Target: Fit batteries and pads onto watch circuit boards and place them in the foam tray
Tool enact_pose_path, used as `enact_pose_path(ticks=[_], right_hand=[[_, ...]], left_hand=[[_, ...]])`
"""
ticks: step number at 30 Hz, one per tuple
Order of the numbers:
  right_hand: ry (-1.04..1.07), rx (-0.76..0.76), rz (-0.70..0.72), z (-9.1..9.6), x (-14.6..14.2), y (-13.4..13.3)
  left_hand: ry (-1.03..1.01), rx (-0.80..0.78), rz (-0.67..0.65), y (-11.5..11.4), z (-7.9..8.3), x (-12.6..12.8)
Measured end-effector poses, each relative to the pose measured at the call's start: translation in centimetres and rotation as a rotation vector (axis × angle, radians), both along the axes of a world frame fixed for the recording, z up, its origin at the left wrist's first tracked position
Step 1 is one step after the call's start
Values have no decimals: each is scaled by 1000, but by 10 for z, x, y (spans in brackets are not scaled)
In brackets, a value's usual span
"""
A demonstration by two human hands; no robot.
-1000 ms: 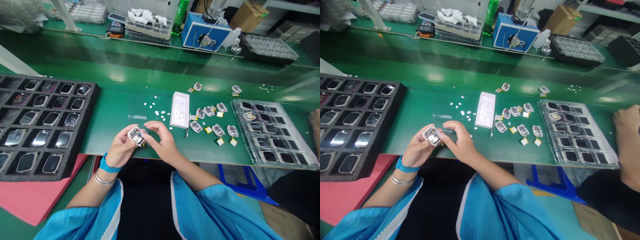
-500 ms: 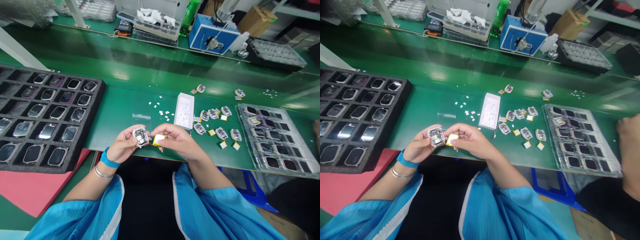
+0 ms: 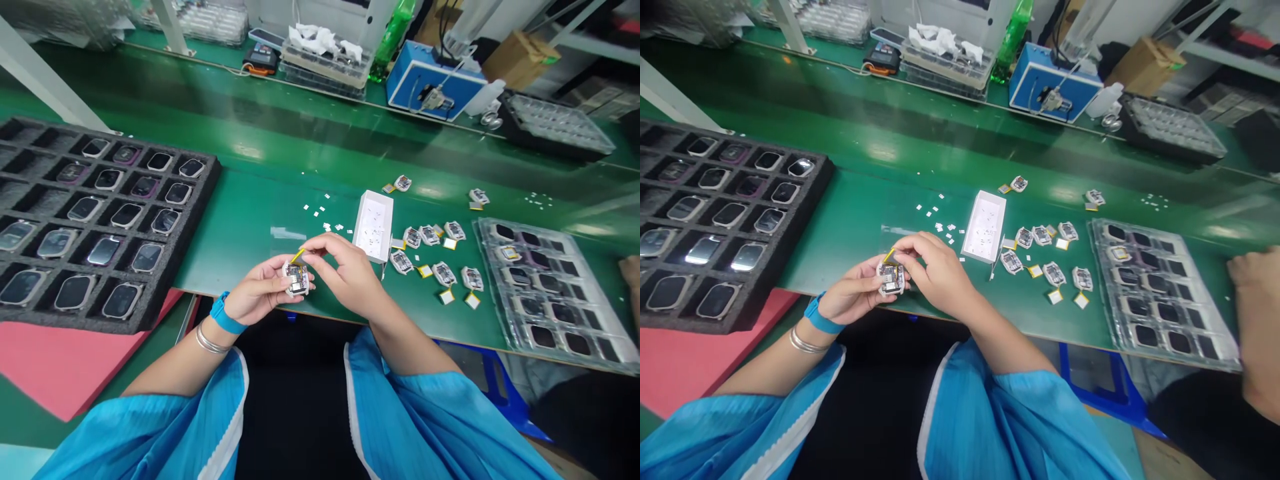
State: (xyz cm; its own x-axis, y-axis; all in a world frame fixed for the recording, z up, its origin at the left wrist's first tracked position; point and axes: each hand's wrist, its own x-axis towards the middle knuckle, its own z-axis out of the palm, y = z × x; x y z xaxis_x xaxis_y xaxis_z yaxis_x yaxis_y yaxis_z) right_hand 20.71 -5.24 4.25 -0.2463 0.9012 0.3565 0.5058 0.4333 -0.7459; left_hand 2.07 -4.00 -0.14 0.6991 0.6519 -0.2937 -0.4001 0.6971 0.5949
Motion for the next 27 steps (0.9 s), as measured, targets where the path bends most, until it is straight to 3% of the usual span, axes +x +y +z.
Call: enact_pose_path(ticks=[6, 10, 13, 17, 23, 27], right_hand=[[-45, 58, -22, -16, -11, 7], [23, -42, -110, -37, -19, 14], [-128, -96, -63, -53, -26, 6], [-319, -105, -65, -64, -35, -11], [-311, -203, -129, -65, -42, -11], [-318, -176, -182, -70, -47, -8]], left_hand=[[218, 36, 112, 4, -1, 6], [344, 21, 254, 15, -2, -3], [379, -13, 381, 23, -3, -14], [370, -48, 383, 22, -4, -21], [340, -48, 376, 14, -4, -17], [344, -52, 397, 15, 0, -16]])
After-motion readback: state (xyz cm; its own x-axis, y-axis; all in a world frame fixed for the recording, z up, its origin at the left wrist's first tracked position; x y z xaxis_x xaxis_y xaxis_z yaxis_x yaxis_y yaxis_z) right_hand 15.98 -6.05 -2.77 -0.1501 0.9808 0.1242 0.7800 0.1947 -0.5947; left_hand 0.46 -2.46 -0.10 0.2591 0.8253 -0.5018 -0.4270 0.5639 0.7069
